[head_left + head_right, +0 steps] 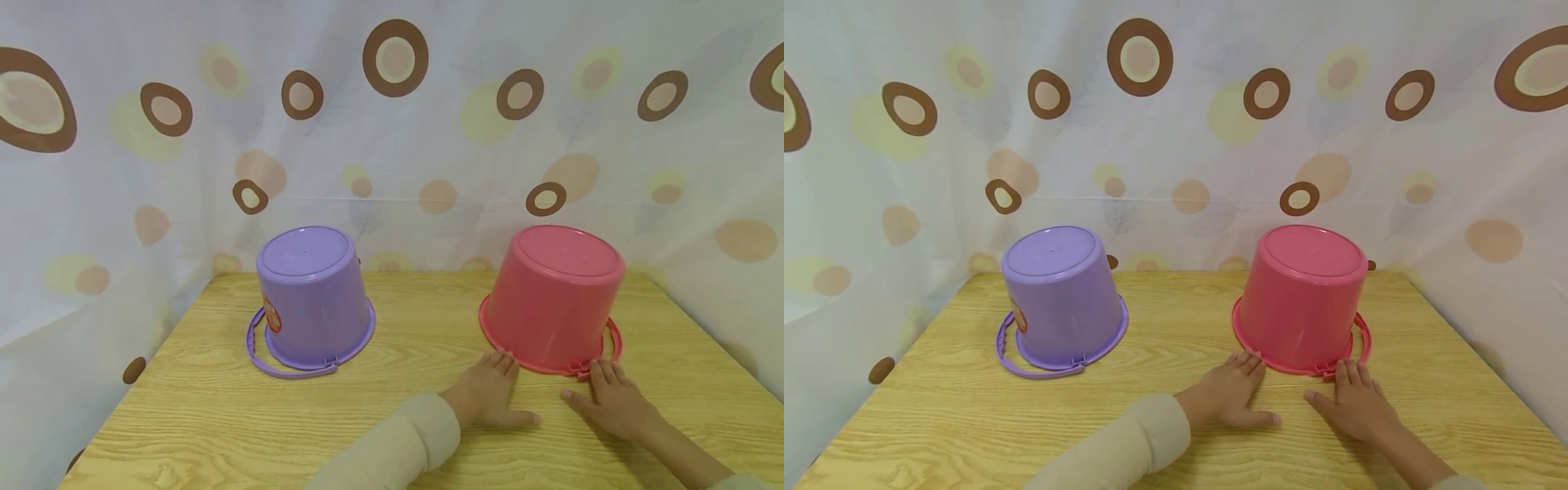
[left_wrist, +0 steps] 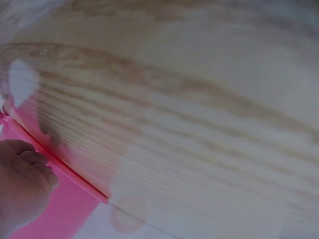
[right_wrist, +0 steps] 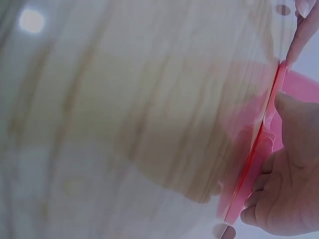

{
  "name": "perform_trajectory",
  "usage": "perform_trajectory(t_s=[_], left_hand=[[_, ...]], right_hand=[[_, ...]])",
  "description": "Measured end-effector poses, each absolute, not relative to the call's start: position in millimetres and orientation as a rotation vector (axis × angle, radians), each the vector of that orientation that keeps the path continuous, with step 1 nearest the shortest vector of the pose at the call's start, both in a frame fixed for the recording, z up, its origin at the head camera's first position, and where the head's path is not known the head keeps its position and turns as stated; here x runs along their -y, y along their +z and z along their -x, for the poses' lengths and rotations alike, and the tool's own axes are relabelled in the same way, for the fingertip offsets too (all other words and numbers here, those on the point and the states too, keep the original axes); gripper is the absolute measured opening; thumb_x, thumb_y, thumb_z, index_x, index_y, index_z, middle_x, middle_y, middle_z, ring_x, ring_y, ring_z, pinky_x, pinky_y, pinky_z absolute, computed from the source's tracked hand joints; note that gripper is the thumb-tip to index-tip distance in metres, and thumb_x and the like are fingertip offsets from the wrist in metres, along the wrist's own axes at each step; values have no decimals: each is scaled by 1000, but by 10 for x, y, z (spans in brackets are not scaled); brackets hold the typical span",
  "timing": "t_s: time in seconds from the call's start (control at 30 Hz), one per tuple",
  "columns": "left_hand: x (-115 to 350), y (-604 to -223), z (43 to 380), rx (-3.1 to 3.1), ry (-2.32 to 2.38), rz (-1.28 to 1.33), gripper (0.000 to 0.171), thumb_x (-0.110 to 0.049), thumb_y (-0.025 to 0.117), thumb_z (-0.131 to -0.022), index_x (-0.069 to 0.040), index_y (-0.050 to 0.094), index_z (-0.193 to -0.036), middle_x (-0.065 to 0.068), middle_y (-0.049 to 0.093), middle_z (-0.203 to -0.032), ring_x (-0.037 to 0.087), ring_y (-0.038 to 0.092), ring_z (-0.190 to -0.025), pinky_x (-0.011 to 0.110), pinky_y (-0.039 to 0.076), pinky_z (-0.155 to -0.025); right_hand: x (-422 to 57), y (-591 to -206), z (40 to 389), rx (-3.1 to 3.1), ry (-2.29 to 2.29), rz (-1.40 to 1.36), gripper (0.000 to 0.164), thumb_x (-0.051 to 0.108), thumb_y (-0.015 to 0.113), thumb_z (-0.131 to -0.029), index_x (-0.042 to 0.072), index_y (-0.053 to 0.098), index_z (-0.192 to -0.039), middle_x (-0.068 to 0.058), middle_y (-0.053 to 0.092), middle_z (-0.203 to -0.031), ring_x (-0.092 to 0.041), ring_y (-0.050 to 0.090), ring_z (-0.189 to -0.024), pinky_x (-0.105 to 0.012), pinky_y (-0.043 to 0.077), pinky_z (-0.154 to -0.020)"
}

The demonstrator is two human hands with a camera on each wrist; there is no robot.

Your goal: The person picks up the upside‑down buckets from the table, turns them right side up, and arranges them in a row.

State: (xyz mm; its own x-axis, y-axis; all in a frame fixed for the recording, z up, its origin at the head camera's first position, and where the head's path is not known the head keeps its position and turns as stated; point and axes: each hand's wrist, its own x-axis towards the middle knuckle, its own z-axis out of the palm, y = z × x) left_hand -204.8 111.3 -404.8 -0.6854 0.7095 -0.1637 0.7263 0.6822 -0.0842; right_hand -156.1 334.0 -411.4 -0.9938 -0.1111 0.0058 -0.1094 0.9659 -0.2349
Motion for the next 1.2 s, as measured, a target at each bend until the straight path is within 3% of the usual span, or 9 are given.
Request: perform_trajectory(t_s=[0.3, 0.73, 1.2], left_hand=[[-1132, -4006, 1990, -2732, -212, -1206, 89, -76, 23, -83, -17, 17, -149, -3, 13, -156, 10, 9, -144, 20, 11, -117], [-1161, -4005, 1930, -2702, -228, -1219, 87, -77, 22, -83, -20, 17, -149, -5, 11, -156, 8, 6, -144, 19, 10, -116], [-1190, -4037, 1883, -2686, -225, -1262, 86, -76, 22, -84, -20, 19, -148, -5, 12, -155, 8, 6, -144, 18, 9, -116]], right_hand=[[-3444, -4163, 1602, -3094, -418, 157, 91, 50, 46, -92, -28, 19, -131, -52, 17, -133, -68, 18, -119, -75, 21, -94], [-3499, -4118, 1628, -3079, -420, 164, 88, 47, 44, -94, -28, 19, -130, -52, 16, -133, -70, 16, -119, -76, 21, -93], [-3627, -4148, 1663, -3016, -603, 228, 86, 43, 45, -94, -29, 16, -131, -51, 10, -136, -69, 7, -122, -77, 11, -94]])
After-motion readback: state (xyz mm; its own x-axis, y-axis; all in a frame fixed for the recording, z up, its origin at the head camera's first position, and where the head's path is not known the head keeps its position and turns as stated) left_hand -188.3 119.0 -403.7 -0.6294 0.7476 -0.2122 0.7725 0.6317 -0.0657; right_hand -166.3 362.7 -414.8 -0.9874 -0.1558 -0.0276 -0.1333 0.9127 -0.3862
